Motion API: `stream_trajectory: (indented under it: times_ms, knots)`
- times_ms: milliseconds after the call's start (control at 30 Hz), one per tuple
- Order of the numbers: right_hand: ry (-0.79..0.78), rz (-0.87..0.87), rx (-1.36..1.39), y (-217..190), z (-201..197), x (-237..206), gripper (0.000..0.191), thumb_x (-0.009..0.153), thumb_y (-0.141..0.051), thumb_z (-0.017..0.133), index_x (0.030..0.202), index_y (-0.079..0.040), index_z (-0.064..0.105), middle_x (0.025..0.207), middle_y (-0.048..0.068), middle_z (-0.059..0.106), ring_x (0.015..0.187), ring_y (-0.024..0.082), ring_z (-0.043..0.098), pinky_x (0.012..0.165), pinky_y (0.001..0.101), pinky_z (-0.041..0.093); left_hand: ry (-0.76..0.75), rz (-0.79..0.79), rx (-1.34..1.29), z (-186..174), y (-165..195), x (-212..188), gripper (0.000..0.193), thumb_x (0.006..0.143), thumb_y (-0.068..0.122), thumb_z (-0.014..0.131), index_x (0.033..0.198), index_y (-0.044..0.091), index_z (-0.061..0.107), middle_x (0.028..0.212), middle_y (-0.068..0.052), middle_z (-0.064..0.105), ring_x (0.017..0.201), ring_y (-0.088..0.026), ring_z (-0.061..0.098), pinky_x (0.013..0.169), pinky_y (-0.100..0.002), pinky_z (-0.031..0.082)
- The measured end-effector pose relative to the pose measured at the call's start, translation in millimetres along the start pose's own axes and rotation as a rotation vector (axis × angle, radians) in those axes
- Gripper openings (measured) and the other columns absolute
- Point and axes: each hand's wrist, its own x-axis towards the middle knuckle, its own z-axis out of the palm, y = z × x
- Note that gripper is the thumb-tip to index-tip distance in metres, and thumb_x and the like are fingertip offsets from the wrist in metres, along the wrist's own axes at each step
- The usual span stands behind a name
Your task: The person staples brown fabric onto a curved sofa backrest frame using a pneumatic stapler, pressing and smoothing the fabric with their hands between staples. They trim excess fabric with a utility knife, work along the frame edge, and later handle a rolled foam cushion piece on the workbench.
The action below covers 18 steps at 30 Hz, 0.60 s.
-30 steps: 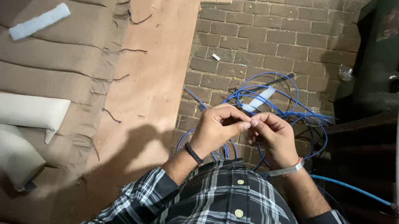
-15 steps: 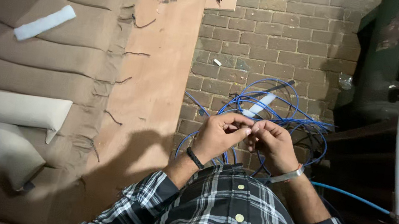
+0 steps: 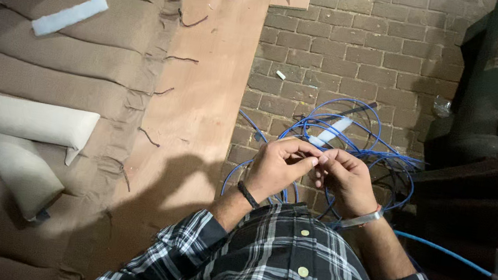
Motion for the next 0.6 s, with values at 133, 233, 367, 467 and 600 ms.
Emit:
stream_trajectory:
  times_ms: [133, 233, 367, 467, 600]
  knots:
    - [-0.028, -0.004, -0.027, 3.9, -0.2, -0.1, 0.014, 0.1, -0.017, 0.064, 0.096, -0.004, 0.068, 0.077, 0.001, 0.064, 0.065, 0.01, 0.059, 0.06, 0.025, 0.05, 0.015, -0.015, -0.003, -0.8, -2.2, -3.0, 0.014, 0.097, 0.004, 0.07, 0.109, 0.001, 0.075, 0.102, -0.005, 0.077, 0.089, -0.008, 0.073, 0.078, -0.023, 0.061]
    - [-0.038, -0.002, -0.076, 7.6, -2.2, -0.3, 0.015, 0.101, -0.018, 0.064, 0.097, -0.004, 0.068, 0.076, 0.001, 0.063, 0.064, 0.01, 0.06, 0.06, 0.0247, 0.049, 0.027, 0.004, -0.015, -1.9, -5.2, -4.4, 0.012, 0.097, 0.006, 0.069, 0.106, 0.002, 0.074, 0.101, -0.004, 0.077, 0.087, -0.006, 0.072, 0.075, -0.023, 0.059]
    - [-0.066, -0.04, -0.151, 13.1, -8.0, 0.3, 0.015, 0.103, -0.015, 0.063, 0.097, -0.002, 0.068, 0.076, 0.001, 0.064, 0.062, 0.01, 0.058, 0.057, 0.0254, 0.046, 0.037, -0.054, 0.043, 0.2, -9.6, -6.0, 0.01, 0.098, 0.009, 0.067, 0.101, 0.002, 0.072, 0.091, -0.001, 0.075, 0.079, -0.005, 0.068, 0.069, -0.023, 0.056]
    - [-0.068, -0.063, -0.127, 16.0, -12.2, 1.8, 0.008, 0.097, -0.009, 0.061, 0.096, -0.004, 0.067, 0.075, 0.002, 0.065, 0.065, 0.012, 0.061, 0.06, 0.0269, 0.05, 0.051, -0.102, 0.018, 1.6, -11.9, -5.6, 0.01, 0.097, 0.011, 0.065, 0.099, 0.002, 0.07, 0.086, 0.001, 0.071, 0.075, -0.005, 0.065, 0.065, -0.023, 0.054]
    - [-0.02, -0.052, -0.136, 17.0, -13.7, 2.9, 0.009, 0.097, -0.011, 0.059, 0.095, -0.006, 0.065, 0.079, 0.002, 0.066, 0.069, 0.012, 0.062, 0.063, 0.0274, 0.051, 0.077, -0.121, 0.057, -0.1, -13.4, -6.0, 0.01, 0.096, 0.012, 0.066, 0.098, 0.003, 0.069, 0.085, 0.002, 0.071, 0.073, -0.004, 0.065, 0.065, -0.023, 0.054]
